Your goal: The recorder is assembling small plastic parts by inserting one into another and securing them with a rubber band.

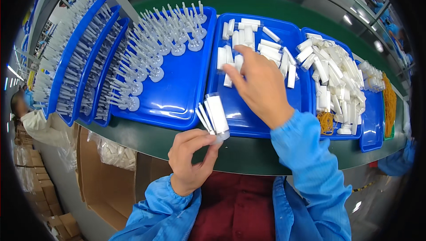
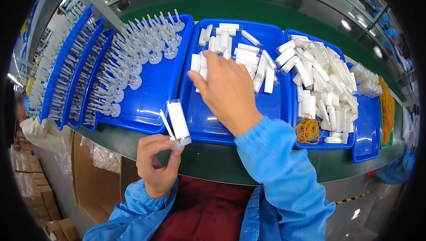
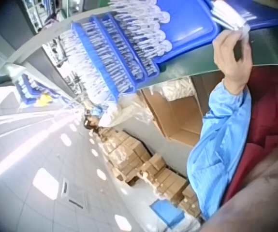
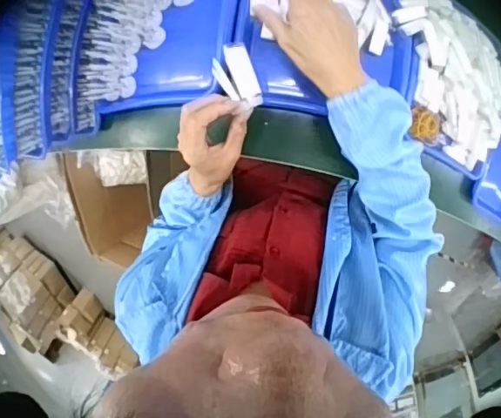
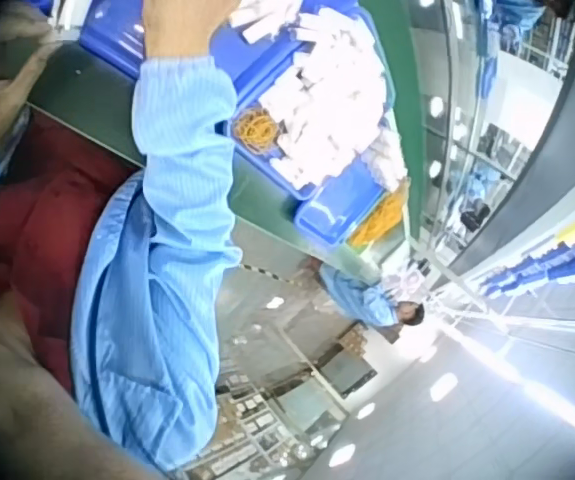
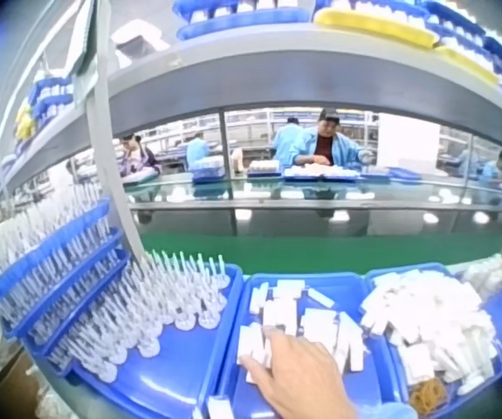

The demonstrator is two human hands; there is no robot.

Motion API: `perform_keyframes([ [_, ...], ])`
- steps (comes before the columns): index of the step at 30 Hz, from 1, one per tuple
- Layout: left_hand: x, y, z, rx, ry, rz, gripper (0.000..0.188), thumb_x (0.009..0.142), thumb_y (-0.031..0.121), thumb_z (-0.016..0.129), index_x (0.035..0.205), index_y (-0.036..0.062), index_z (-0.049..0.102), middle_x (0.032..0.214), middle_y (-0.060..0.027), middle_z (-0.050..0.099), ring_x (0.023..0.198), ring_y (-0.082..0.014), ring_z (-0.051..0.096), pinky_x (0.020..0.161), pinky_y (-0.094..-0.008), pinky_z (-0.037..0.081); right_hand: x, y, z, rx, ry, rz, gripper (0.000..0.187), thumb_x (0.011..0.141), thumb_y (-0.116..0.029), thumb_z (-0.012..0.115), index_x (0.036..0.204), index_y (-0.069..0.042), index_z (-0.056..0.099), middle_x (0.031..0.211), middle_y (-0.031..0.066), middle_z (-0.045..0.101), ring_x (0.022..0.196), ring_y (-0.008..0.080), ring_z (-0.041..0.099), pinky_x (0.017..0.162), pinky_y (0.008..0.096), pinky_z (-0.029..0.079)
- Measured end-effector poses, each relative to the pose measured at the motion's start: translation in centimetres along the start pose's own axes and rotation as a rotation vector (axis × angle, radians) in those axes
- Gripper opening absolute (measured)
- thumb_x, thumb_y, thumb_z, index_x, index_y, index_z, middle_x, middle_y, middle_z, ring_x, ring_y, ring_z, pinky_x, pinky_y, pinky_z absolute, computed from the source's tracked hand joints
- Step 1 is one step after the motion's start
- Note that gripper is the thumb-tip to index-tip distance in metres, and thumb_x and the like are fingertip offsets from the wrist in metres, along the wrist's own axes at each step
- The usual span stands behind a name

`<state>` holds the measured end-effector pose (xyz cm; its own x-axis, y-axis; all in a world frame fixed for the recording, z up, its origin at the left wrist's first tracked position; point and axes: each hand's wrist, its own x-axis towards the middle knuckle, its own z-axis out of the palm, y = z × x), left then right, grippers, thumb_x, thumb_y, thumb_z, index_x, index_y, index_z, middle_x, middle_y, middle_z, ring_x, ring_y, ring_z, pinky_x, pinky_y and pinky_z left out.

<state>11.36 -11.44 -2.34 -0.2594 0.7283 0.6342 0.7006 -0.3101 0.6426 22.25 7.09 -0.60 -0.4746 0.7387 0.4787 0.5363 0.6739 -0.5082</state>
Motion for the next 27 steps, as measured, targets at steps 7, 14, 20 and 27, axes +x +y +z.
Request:
perform_keyframes([
  [7, 0.2, -0.2, -0.8, -0.033, -0.067, 0.032, 0.037, 0.072, -0.013, 0.079, 0.102, 0.0047, 0.066, 0.102, -0.0119, 0.066, 0.089, -0.0234, 0.064, 0.077, -0.0317, 0.051, -1.7, 0.4, -0.9, -0.339, -0.306, -0.115, 0.039, 0.081, -0.015, 0.073, 0.117, -0.005, 0.06, 0.082, 0.012, 0.065, 0.074, 0.0274, 0.067, 0.067, 0.0398, 0.053],
  [14, 0.3, 1.4, -0.6, -0.109, -0.234, 0.069, 0.035, 0.069, -0.002, 0.079, 0.1, 0.0114, 0.076, 0.104, -0.0025, 0.071, 0.085, -0.0216, 0.064, 0.073, -0.0324, 0.046, -4.3, -0.2, -5.9, 1.04, -0.195, 0.677, 0.048, 0.089, -0.008, 0.052, 0.137, -0.004, 0.051, 0.086, 0.0075, 0.064, 0.081, 0.0176, 0.067, 0.075, 0.0306, 0.053],
  [20, 1.0, 2.7, 0.1, -0.125, -0.348, 0.093, 0.036, 0.069, -0.007, 0.08, 0.099, 0.0116, 0.075, 0.106, -0.0052, 0.072, 0.084, -0.0224, 0.062, 0.074, -0.0335, 0.047, -7.4, -0.6, -6.4, 1.018, -0.208, 0.638, 0.047, 0.096, -0.016, 0.056, 0.139, 0.001, 0.047, 0.104, 0.0137, 0.069, 0.099, 0.0175, 0.065, 0.094, 0.0322, 0.048],
  [27, 0.2, 3.0, 1.2, -0.108, -0.166, -0.021, 0.035, 0.066, -0.003, 0.082, 0.097, 0.0112, 0.074, 0.105, -0.0058, 0.069, 0.089, -0.0233, 0.066, 0.075, -0.0335, 0.049, -10.3, -1.0, -6.8, 0.648, -0.221, 0.112, 0.051, 0.09, 0.001, 0.063, 0.138, 0.003, 0.046, 0.114, 0.0134, 0.063, 0.101, 0.0197, 0.066, 0.096, 0.0357, 0.05],
])
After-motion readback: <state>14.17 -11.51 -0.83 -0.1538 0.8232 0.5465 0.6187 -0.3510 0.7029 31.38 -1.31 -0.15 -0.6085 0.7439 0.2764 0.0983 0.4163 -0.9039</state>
